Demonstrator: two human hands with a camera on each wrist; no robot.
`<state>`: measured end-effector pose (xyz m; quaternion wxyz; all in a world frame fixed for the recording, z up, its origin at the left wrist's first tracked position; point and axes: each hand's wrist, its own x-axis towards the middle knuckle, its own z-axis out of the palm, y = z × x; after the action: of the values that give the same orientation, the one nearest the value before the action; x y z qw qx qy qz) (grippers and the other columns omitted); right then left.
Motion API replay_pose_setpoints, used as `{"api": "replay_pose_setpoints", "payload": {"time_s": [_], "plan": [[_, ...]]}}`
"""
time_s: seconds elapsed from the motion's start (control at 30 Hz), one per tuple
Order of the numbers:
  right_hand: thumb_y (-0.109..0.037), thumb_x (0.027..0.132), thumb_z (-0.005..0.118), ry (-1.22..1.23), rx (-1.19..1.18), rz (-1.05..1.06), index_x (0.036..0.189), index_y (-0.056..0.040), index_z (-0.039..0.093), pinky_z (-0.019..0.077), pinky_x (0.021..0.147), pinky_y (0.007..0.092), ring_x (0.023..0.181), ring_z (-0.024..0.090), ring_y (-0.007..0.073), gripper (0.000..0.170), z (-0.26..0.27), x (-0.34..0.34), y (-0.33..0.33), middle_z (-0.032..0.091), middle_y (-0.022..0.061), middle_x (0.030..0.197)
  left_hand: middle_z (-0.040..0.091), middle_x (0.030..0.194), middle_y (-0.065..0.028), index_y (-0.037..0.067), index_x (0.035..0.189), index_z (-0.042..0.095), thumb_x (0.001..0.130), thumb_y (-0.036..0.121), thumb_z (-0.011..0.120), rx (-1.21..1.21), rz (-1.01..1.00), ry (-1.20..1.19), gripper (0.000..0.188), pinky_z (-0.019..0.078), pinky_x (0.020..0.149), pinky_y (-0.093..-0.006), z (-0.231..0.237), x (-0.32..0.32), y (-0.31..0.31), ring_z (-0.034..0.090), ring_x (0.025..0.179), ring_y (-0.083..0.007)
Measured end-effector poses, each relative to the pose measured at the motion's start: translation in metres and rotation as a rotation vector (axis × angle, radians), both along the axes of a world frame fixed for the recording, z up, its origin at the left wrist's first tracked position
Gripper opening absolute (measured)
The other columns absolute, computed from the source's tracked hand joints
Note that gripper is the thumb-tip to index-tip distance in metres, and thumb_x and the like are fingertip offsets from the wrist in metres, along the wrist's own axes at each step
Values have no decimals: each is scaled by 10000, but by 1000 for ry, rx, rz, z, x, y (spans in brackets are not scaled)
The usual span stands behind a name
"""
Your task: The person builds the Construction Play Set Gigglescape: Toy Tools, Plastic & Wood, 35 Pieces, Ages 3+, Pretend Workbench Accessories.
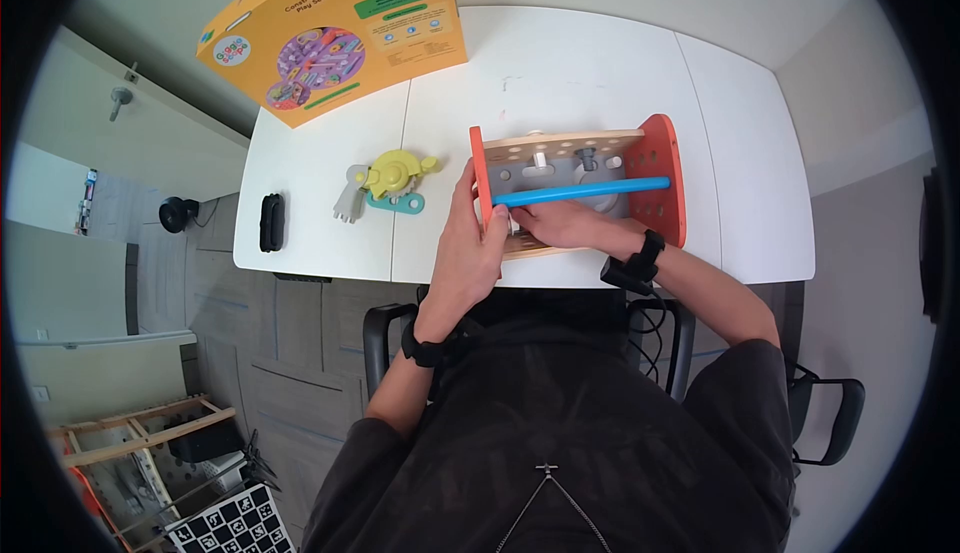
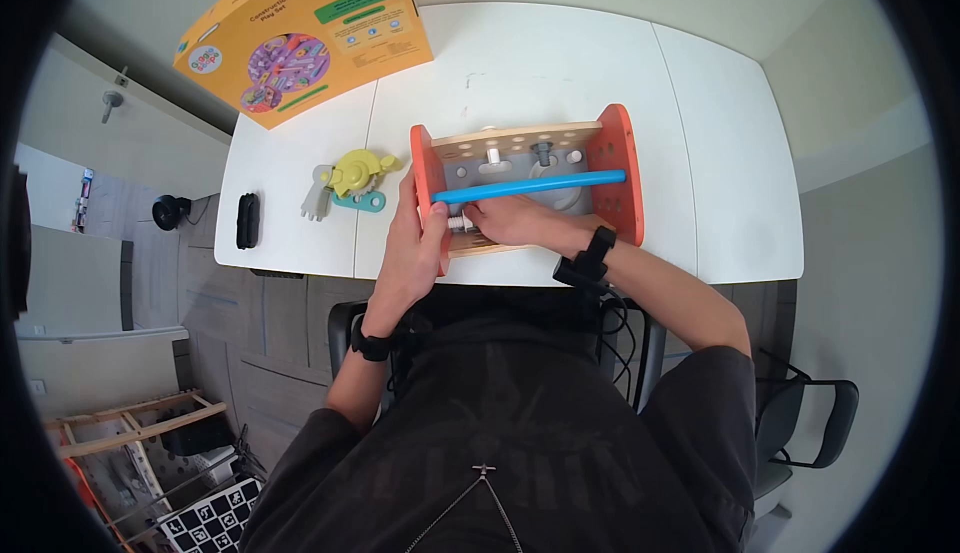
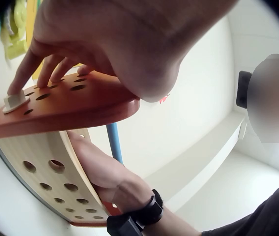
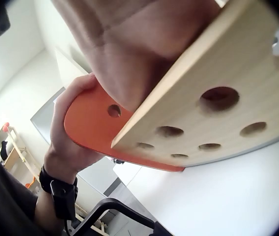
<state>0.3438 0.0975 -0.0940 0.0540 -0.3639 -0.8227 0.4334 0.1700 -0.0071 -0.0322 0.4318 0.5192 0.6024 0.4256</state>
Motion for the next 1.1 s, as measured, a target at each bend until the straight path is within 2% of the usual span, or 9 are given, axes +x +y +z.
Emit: {"api": "replay_pose_setpoints", "payload": {"time_s": [0.1, 0.2, 0.3, 0.4, 0.7, 0.8, 0.9, 1.0, 1.1], "plan": [[-182, 1097, 534, -85, -9, -38, 1253, -6, 667, 549, 963, 487, 1138, 702, 383, 270, 9, -4, -1, 722, 231, 1197, 481, 1595, -296, -13, 1681, 237, 1090, 228, 543, -7, -2, -7, 709, 507, 1079, -430, 0, 0, 0, 645, 1288, -385], [-203, 1086, 558, -4, 24, -5, 1238, -5, 675, 550, 949, 472, 1105, 709, 363, 276, -4, 0, 2, 727, 220, 1152, 484, 1591, -297, -11, 1682, 237, 1088, 228, 542, 11, -2, 11, 709, 509, 1078, -431, -3, -1, 1, 646, 1288, -388], [-238, 1076, 585, -89, -146, 49, 1213, -3, 685, 550, 931, 456, 1066, 713, 336, 290, 20, 3, 3, 727, 206, 1096, 488, 1588, -298, -10, 1681, 237, 1085, 228, 542, 17, 0, 5, 711, 508, 1083, -432, -4, -1, 1, 645, 1294, -393], [-266, 1065, 609, -20, -127, 76, 1183, 3, 691, 550, 918, 442, 1038, 713, 311, 305, 0, 9, 5, 725, 199, 1064, 489, 1586, -300, -11, 1681, 238, 1081, 231, 542, -13, 2, -28, 715, 505, 1089, -434, 0, 0, 1, 643, 1301, -398], [-223, 1113, 540, -19, -45, -30, 1270, 9, 665, 535, 1006, 495, 1182, 687, 408, 307, 6, -2, 1, 720, 256, 1189, 480, 1592, -306, -21, 1680, 237, 1082, 241, 542, -25, 6, -27, 721, 500, 1098, -438, -2, 0, -1, 633, 1320, -402], [-209, 1111, 532, 58, -20, 16, 1312, 2, 662, 531, 1029, 494, 1215, 680, 407, 320, -2, -1, 4, 719, 268, 1235, 472, 1598, -307, -21, 1681, 235, 1084, 242, 542, -12, 5, -24, 721, 497, 1104, -439, -3, 0, -1, 610, 1356, -407], [-217, 1106, 539, -39, -120, 40, 1355, -9, 656, 538, 1027, 482, 1221, 686, 389, 345, 19, -2, 3, 722, 262, 1265, 466, 1601, -309, -21, 1681, 235, 1085, 241, 544, 16, 2, 19, 720, 497, 1104, -438, -6, -1, 0, 597, 1374, -410], [-267, 1095, 575, 64, -209, 12, 1266, -2, 680, 555, 952, 457, 1111, 717, 350, 332, 12, 2, 2, 744, 218, 1161, 464, 1602, -309, -20, 1680, 236, 1086, 242, 545, 47, -4, 47, 718, 495, 1108, -437, -6, -1, 1, 586, 1389, -412], [-333, 1085, 607, -81, -149, 51, 1169, -2, 680, 547, 881, 432, 998, 705, 311, 350, 14, 1, 3, 730, 166, 1053, 465, 1601, -307, -19, 1680, 237, 1087, 242, 546, 17, -12, 12, 718, 498, 1102, -438, -1, -1, 0, 596, 1374, -410]]}}
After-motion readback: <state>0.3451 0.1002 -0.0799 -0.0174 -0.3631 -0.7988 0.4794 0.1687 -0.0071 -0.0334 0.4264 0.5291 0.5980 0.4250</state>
